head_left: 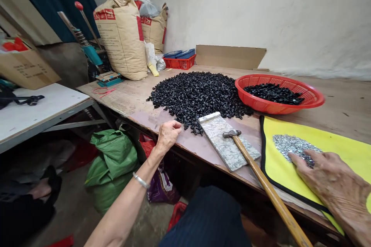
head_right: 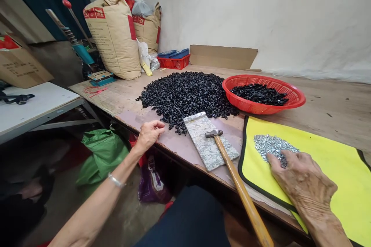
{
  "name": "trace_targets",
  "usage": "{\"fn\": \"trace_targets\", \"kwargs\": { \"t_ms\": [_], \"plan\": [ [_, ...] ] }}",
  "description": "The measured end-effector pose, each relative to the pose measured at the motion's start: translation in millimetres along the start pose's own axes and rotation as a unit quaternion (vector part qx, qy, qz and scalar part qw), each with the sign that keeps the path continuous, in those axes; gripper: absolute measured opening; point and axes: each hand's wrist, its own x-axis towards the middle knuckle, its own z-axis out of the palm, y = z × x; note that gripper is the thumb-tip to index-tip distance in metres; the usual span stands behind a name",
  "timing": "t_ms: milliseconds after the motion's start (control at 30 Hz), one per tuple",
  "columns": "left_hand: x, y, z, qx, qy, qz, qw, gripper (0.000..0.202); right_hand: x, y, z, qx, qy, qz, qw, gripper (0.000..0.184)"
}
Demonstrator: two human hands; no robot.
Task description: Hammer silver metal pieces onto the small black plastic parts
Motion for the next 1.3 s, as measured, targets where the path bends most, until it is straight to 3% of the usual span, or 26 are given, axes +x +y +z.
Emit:
{"fn": "trace_targets", "kwargs": {
  "t_ms": [167,300,533,667,800,900,1000,1167,1300],
  "plan": [
    [14,-9,18.1,0.045,-0.057,0.083,0.994,0.025,2,10,18,-0.039,0.119,-0.072,0.990,0.026],
    [20,-10,33.4,0.115,-0.090,0.157,0.977,0.024,3,18,26,-0.050,0.170,-0.100,0.979,0.028],
    [17,-12,44.2,0.217,-0.097,0.199,0.951,0.024,1,13,19,-0.057,0.149,-0.077,0.984,0.037],
    [15,-15,43.9,0.216,-0.096,0.202,0.950,0.021,1,10,16,-0.024,0.092,-0.058,0.994,0.021],
    [13,-14,42.8,0.100,-0.063,0.193,0.974,0.011,4,11,19,-0.017,0.079,-0.043,0.996,0.017],
    [12,-11,40.6,-0.106,-0.041,0.104,0.988,0.010,5,14,22,-0.007,0.086,-0.047,0.995,0.017],
    [13,-8,37.9,-0.235,-0.018,-0.002,0.972,0.010,5,17,22,0.011,0.114,-0.057,0.992,0.021],
    [15,-3,33.8,-0.300,-0.001,-0.048,0.953,0.019,2,20,22,0.029,0.159,-0.060,0.985,0.028],
    [4,15,30.1,-0.357,0.023,-0.078,0.931,0.024,2,25,28,0.067,0.189,-0.053,0.978,0.029]
  ]
}}
